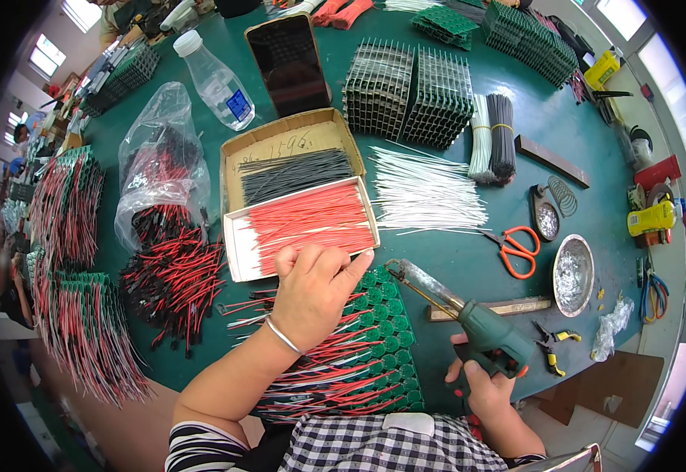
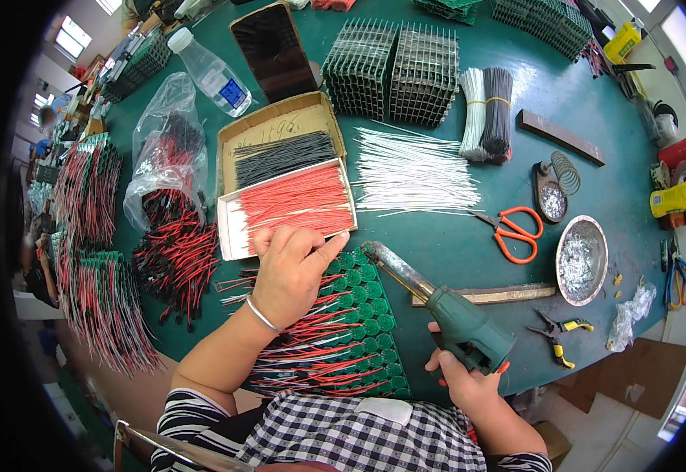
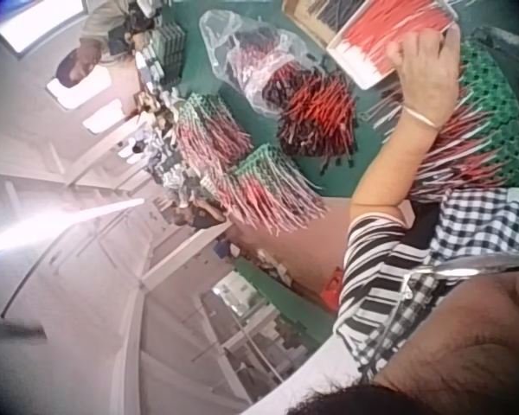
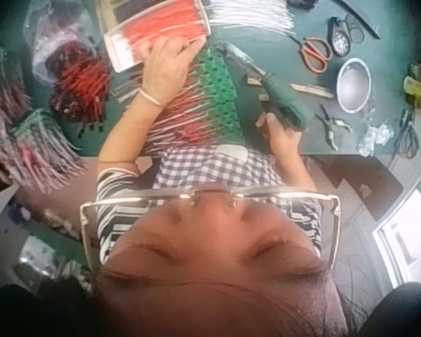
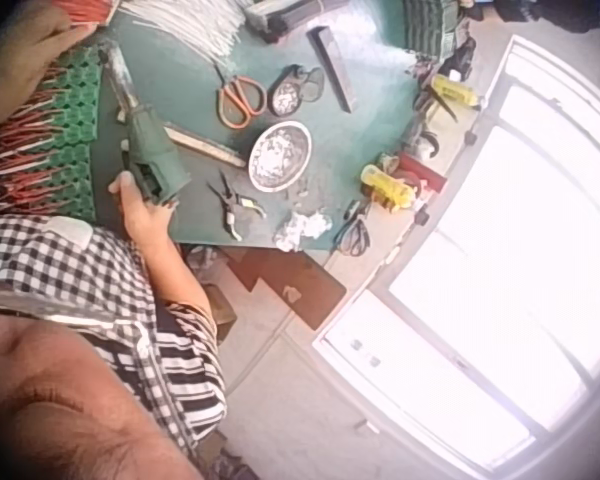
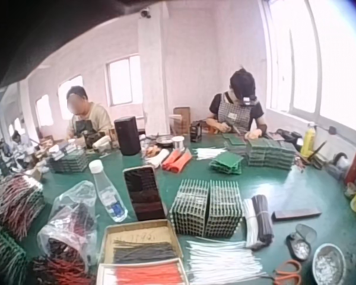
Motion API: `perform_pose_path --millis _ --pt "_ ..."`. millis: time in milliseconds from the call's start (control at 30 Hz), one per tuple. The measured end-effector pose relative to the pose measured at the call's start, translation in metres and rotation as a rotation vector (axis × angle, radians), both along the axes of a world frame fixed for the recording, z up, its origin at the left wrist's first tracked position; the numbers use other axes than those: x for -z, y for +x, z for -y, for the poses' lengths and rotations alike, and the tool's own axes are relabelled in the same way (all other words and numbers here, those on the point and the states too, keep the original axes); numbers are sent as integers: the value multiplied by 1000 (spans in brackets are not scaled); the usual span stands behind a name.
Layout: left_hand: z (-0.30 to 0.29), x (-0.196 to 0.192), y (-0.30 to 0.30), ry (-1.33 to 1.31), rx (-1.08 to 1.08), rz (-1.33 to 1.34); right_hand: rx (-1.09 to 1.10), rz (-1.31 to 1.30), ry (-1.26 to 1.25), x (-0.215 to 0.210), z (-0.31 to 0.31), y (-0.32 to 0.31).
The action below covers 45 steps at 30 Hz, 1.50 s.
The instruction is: The recorder is using a heat gun and hand tools to assemble small LED circuit strips at a factory workbench.
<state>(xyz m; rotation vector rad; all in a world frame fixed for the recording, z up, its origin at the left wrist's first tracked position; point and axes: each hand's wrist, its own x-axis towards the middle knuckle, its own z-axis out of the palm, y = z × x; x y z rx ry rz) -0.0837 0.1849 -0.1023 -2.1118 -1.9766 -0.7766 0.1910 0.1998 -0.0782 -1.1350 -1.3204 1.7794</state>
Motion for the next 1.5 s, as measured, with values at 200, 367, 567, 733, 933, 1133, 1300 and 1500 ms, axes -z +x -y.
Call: perform_pose_path --millis 200,367,567,733,933,1133,1300,1500 --pt "2 -1 -4 1 54 40 -11 14 34 2 0 1" --pt "1 -1 -3 25 73 56 -136 73 117 7 -1 7" --pt "0 0 -4 4 80 82 -73 66 68 -2 -2 -5" --pt "-1 0 -4 -7 90 126 -134 85 137 9 -3 2" --pt "-2 0 -2 -20 93 115 -180 101 160 11 -3 0" --pt "-3 -2 -2 -49 89 113 -194 114 157 11 -4 -1" --pt "-3 -2 -3 -50 88 111 -190 121 148 11 -3 -2" --pt "-4 -3 -1 -59 92 106 -107 117 206 9 -3 2"
